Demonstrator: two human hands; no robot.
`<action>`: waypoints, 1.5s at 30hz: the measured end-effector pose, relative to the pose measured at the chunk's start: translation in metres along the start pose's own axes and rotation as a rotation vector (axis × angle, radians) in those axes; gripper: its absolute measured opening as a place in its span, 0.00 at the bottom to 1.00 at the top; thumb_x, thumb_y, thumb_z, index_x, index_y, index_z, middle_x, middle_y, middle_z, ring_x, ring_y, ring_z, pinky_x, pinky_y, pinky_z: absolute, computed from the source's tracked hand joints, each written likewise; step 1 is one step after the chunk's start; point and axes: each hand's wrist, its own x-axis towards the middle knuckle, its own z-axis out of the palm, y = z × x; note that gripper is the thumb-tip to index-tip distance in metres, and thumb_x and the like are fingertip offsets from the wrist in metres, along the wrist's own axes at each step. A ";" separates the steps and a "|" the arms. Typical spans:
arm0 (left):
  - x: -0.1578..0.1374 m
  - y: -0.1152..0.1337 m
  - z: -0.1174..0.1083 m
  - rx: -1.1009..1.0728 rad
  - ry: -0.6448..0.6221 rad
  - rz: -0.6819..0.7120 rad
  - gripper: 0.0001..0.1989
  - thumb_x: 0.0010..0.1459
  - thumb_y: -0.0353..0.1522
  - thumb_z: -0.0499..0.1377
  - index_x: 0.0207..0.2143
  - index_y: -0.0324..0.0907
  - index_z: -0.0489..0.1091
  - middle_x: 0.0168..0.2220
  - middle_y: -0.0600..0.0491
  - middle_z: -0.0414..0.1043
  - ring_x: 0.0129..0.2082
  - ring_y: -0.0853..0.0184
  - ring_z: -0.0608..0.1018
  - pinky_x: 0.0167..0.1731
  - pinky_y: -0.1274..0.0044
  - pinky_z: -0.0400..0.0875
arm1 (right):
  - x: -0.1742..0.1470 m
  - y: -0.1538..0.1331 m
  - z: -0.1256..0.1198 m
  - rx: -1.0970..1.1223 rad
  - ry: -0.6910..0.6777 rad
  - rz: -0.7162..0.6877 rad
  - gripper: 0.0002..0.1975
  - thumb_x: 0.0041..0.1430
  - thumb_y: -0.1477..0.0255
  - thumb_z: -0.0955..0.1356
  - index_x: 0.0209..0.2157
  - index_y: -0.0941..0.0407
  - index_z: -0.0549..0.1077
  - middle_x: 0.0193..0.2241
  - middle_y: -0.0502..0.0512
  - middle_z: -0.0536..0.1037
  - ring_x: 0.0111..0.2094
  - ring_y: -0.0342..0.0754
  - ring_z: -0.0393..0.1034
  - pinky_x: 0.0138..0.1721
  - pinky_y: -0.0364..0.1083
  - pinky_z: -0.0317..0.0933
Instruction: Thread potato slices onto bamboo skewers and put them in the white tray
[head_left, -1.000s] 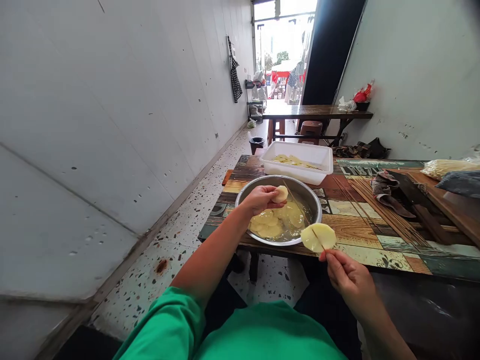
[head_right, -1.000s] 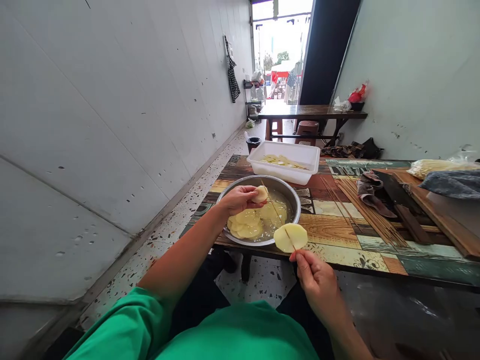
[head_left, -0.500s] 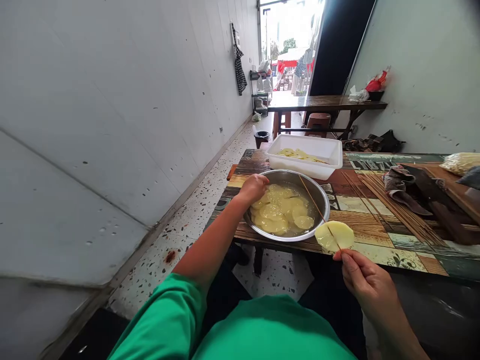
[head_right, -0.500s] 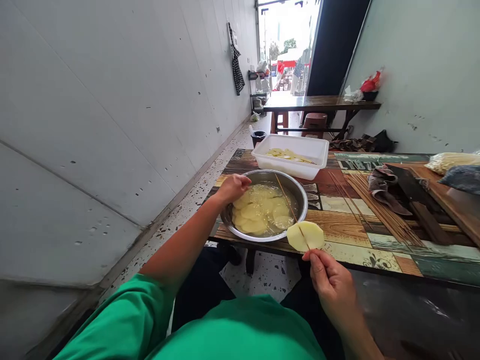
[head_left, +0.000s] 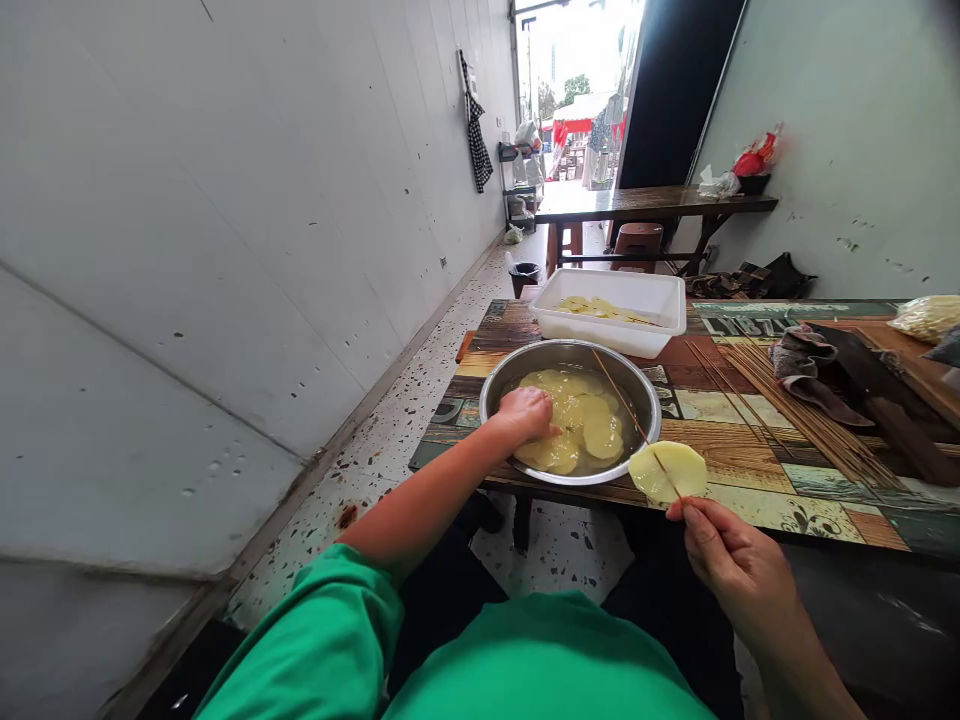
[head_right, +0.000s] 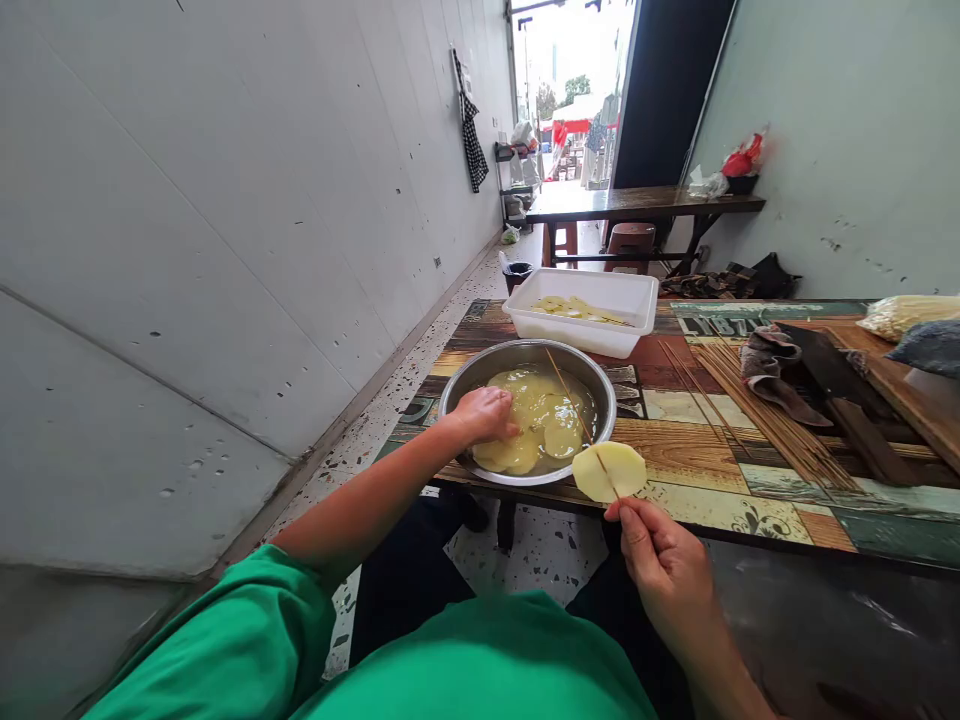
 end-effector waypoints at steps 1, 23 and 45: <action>0.000 -0.002 0.003 -0.085 0.032 0.028 0.17 0.31 0.38 0.73 0.22 0.42 0.71 0.32 0.46 0.76 0.40 0.57 0.77 0.41 0.75 0.69 | 0.000 0.000 0.000 0.000 0.005 -0.003 0.21 0.55 0.52 0.68 0.35 0.57 0.74 0.16 0.44 0.58 0.17 0.40 0.52 0.16 0.41 0.46; 0.008 -0.010 -0.009 -1.587 0.332 -0.238 0.14 0.42 0.31 0.70 0.33 0.37 0.74 0.29 0.53 0.75 0.26 0.72 0.74 0.27 0.80 0.71 | -0.010 -0.021 0.000 -0.472 -0.097 -0.247 0.18 0.58 0.58 0.63 0.27 0.55 0.76 0.17 0.51 0.71 0.17 0.45 0.60 0.18 0.43 0.53; -0.002 0.009 -0.019 -1.230 0.509 0.058 0.08 0.48 0.32 0.64 0.33 0.38 0.77 0.31 0.51 0.78 0.32 0.69 0.77 0.36 0.78 0.70 | -0.011 -0.019 0.006 -0.347 -0.080 -0.144 0.19 0.57 0.55 0.64 0.28 0.56 0.76 0.14 0.48 0.61 0.16 0.42 0.51 0.16 0.42 0.45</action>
